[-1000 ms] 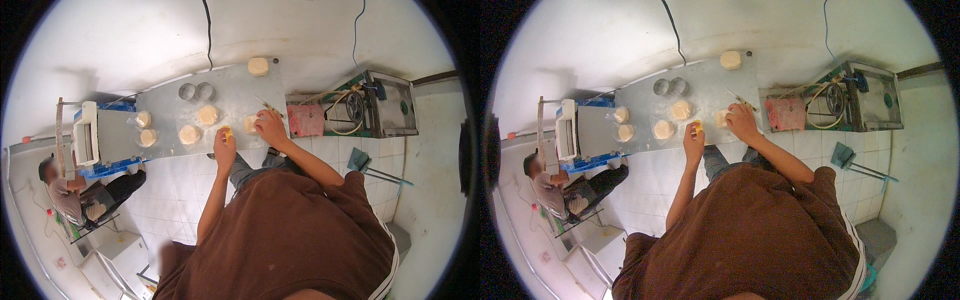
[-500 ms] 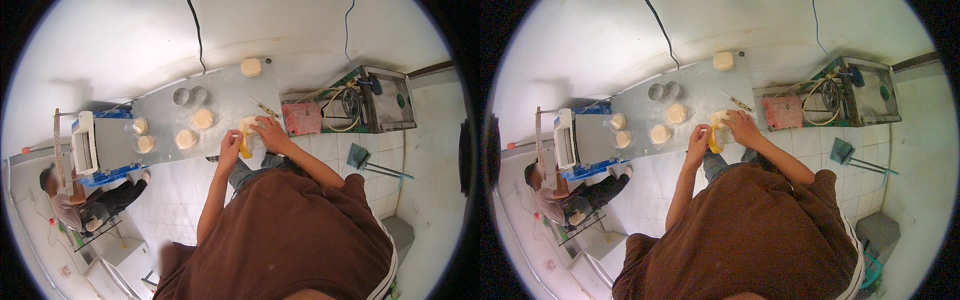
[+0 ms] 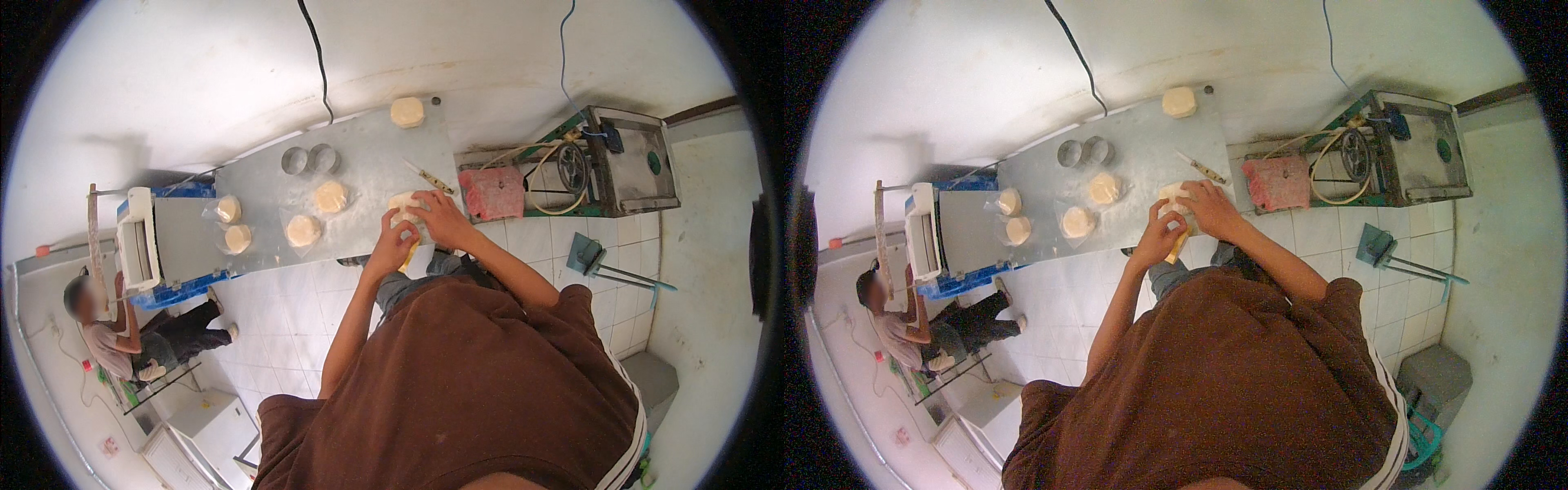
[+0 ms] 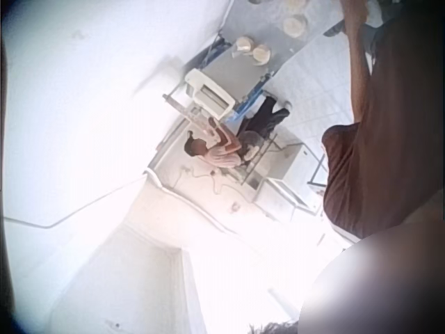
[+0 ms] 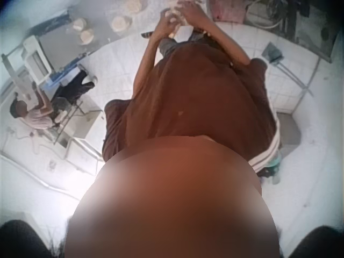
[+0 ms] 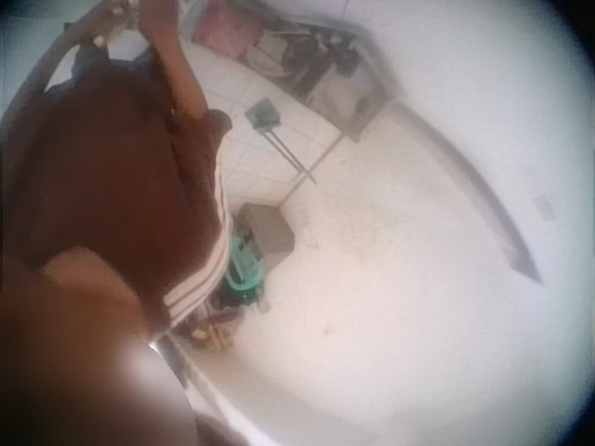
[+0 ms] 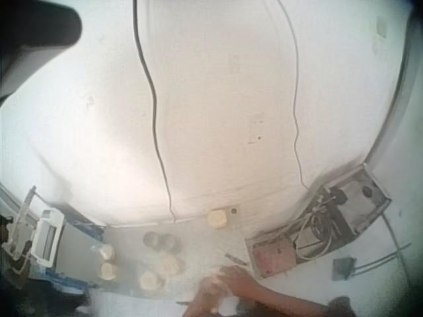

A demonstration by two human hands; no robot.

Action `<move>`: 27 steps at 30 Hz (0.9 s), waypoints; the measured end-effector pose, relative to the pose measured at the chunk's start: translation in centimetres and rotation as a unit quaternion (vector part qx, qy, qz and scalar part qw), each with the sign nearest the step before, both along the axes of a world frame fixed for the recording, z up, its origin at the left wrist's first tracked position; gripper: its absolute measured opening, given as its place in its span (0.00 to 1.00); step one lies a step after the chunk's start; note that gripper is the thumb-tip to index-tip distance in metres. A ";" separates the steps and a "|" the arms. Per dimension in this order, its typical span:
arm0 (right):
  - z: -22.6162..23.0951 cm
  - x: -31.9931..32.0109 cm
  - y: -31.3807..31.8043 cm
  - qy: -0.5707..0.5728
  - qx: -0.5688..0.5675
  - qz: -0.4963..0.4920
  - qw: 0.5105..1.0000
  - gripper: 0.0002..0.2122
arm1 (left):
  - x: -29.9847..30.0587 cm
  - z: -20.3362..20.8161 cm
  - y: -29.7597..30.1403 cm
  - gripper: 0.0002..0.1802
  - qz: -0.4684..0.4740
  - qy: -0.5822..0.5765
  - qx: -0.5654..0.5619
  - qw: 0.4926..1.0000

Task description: The person handles a roll of yellow tape, then wraps several round dough pieces on a metal table with plastic wrap. The person uses hands to smooth and seal the wrap around each dough piece.

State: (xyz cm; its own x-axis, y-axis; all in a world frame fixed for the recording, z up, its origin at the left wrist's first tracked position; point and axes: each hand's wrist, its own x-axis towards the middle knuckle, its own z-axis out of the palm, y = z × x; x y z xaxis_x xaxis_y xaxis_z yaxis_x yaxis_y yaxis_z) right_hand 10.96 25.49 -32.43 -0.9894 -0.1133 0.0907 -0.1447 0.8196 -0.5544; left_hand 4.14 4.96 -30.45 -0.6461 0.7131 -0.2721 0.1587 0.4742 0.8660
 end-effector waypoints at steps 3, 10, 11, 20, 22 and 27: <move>-0.5 -0.4 0.5 0.015 -0.002 -0.007 1.000 0.26 | -0.4 0.7 0.7 0.08 -0.059 0.012 0.028 0.998; -1.0 -1.0 1.0 0.007 -0.085 -0.028 0.996 0.22 | -0.7 0.8 0.9 0.09 -0.059 -0.004 -0.004 0.998; -1.0 -1.0 0.9 -0.001 -0.095 -0.032 0.995 0.22 | -0.6 0.7 0.9 0.08 -0.065 -0.003 -0.010 0.998; -0.6 -0.9 0.8 0.013 -0.073 -0.004 0.997 0.21 | 0.1 1.3 1.0 0.08 -0.052 -0.035 -0.009 0.998; -0.5 -1.0 0.7 0.014 -0.053 0.023 0.998 0.21 | 0.1 1.5 1.1 0.07 -0.058 -0.029 -0.006 0.998; -0.6 -0.6 0.6 0.040 -0.020 0.030 0.999 0.23 | -0.3 2.2 0.9 0.05 -0.090 -0.015 -0.004 0.996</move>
